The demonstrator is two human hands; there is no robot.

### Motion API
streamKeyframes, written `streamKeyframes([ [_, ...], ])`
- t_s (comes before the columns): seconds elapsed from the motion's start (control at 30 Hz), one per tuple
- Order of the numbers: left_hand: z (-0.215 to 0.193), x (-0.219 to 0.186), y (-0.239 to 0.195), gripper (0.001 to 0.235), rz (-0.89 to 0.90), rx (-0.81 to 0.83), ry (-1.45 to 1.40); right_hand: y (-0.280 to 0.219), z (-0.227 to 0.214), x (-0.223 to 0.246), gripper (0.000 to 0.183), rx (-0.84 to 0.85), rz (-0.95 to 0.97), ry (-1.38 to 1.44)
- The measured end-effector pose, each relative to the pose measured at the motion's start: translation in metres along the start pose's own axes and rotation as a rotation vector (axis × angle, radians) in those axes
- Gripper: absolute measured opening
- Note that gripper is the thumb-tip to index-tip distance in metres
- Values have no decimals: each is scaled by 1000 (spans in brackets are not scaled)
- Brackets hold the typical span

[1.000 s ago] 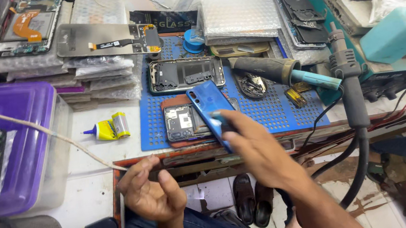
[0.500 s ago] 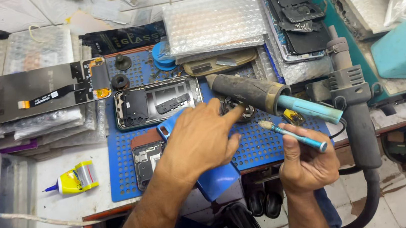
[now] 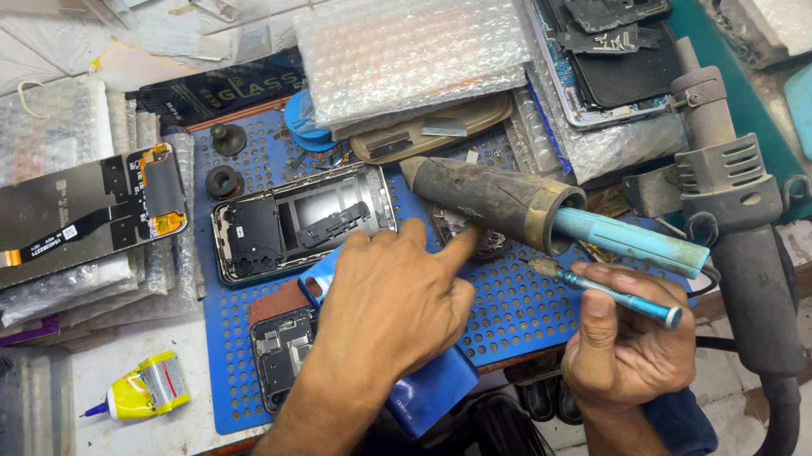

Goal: The person applies adhesive to the edges of a smartphone frame, then attaches a new screen assembly. They connect internal ribbon cables, place the motherboard and battery into the frame, and use a heat gun and screwdriver to secure components.

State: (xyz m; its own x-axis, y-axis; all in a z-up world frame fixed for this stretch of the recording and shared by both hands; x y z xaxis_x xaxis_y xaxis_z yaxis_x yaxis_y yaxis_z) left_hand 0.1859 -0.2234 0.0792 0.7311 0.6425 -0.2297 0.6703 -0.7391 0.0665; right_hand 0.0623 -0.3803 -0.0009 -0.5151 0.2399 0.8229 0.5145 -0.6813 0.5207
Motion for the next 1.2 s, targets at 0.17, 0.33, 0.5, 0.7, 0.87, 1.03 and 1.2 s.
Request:
streamKeyframes([
  [0.17, -5, -6, -3, 43, 13, -35, -9, 2, 0, 0, 18, 16, 20, -60],
  [0.33, 6, -13, 8, 38, 23, 50, 25, 5, 0, -1, 17, -19, 63, -24],
  [0.5, -3, -5, 1, 40, 15, 23, 30, 6, 2, 1, 18, 16, 47, -28],
  [0.7, 1, -5, -1, 45, 13, 27, 11, 7, 3, 0, 16, 31, 83, -66],
  [0.87, 6, -2, 4, 42, 6, 44, 31, 8, 5, -1, 16, 41, 110, -30],
  [1.03, 5, -1, 2, 39, 1, 30, 13, 9, 5, -4, 20, 50, 145, -97],
  [1.2, 9, -4, 6, 35, 24, 57, 32, 11, 10, -2, 21, 65, 170, -123],
])
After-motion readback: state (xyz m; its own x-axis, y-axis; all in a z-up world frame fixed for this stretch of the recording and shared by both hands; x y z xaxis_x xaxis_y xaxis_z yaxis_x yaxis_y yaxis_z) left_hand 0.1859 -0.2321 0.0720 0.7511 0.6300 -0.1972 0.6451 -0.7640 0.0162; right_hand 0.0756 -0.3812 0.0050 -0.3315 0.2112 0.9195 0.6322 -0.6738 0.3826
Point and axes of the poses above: each hand's wrist, its own y-axis towards the middle knuckle, its own z-axis out of the palm, x = y × z, the point moved 8 cm from there along y, towards the middle knuckle, and after that the axes turned 6 degrees about z, right-handed, at the moved point
